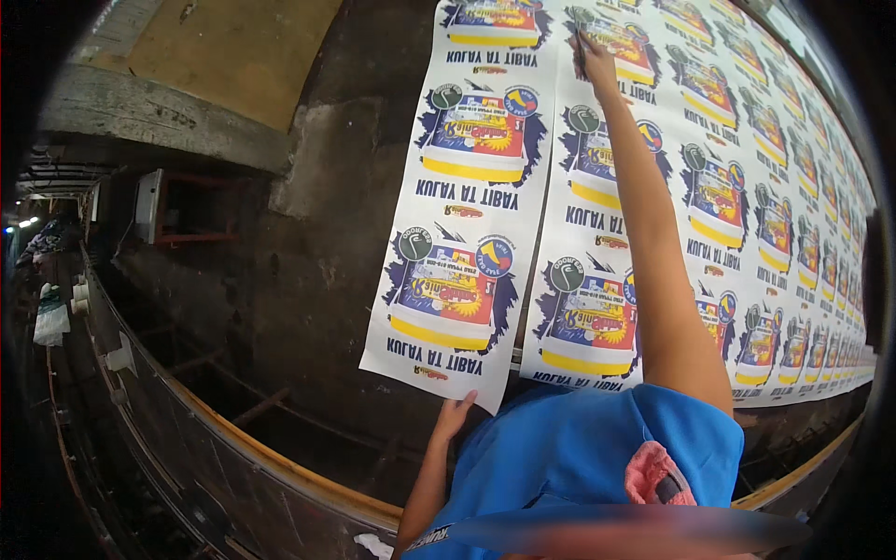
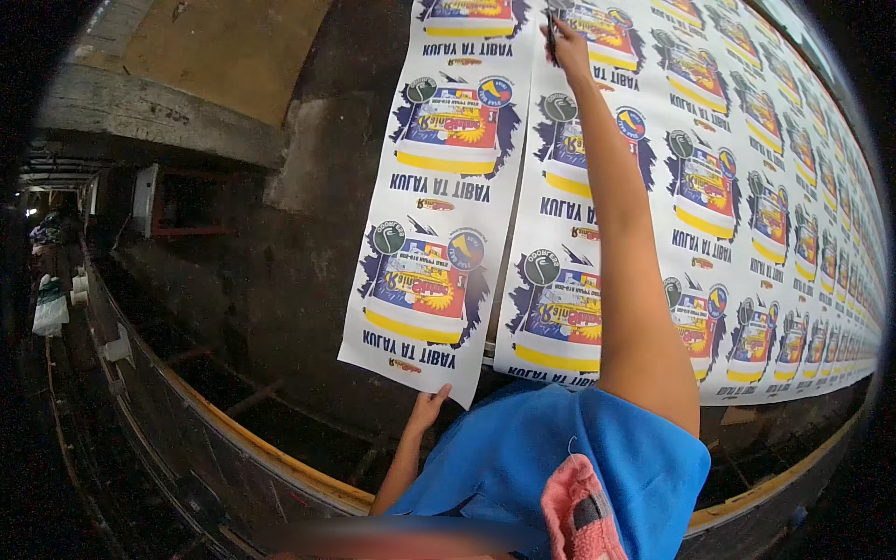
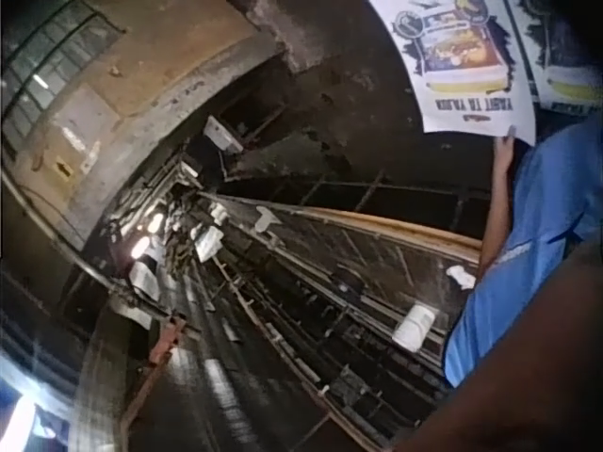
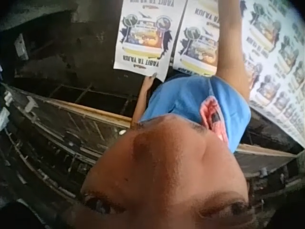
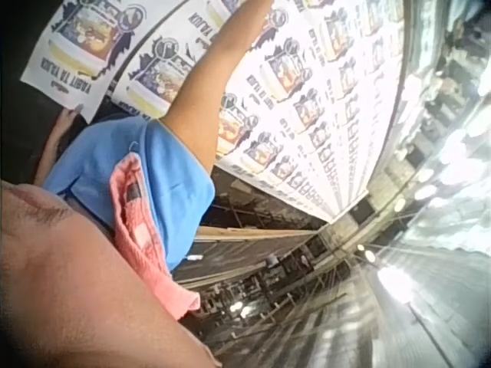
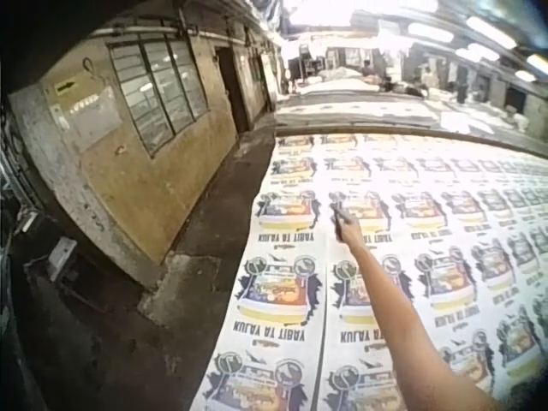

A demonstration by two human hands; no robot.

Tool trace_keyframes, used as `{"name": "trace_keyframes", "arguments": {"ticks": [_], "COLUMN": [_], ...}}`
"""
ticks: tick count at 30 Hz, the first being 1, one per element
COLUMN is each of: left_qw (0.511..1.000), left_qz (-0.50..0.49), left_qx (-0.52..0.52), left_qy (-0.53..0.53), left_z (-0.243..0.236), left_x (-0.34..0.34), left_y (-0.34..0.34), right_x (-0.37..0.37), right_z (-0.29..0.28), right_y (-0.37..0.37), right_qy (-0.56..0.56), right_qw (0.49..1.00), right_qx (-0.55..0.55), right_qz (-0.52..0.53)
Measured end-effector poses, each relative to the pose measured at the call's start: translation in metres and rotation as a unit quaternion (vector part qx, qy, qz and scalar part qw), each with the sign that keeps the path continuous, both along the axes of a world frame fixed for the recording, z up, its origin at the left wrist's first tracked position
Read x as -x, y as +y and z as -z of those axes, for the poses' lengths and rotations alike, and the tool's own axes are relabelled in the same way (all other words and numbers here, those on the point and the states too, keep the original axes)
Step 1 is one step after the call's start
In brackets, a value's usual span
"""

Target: The recorder uses scissors to cut along the printed edge of a large sheet of fabric on an industrial table.

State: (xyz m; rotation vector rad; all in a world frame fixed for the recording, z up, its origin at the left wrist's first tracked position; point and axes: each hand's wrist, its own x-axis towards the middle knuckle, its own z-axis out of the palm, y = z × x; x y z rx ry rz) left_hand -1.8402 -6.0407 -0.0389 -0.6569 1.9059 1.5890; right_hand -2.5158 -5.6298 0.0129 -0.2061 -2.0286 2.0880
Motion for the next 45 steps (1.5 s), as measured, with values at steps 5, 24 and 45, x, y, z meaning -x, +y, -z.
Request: {"name": "trace_keyframes", "arguments": {"ticks": [5, 24, 45], "left_qw": [0.945, 0.93, 0.918], "left_qz": [-0.123, 0.148, 0.218], "left_qx": [-0.291, -0.337, -0.294], "left_qy": [-0.086, 0.006, 0.154], "left_z": [0.024, 0.021, -0.049], "left_x": [-0.007, -0.039, -0.029], "left_y": [-0.01, 0.264, 0.238], "right_x": [-0.216, -0.93, -0.772], "right_z": [-0.026, -0.042, -0.041], "right_y": [0.045, 0.005, 0.031], "right_qy": [-0.079, -0.314, -0.186], "right_qw": [0.996, 0.94, 0.979], "right_qx": [0.032, 0.109, 0.055], "right_qz": [0.02, -0.07, 0.06]}}
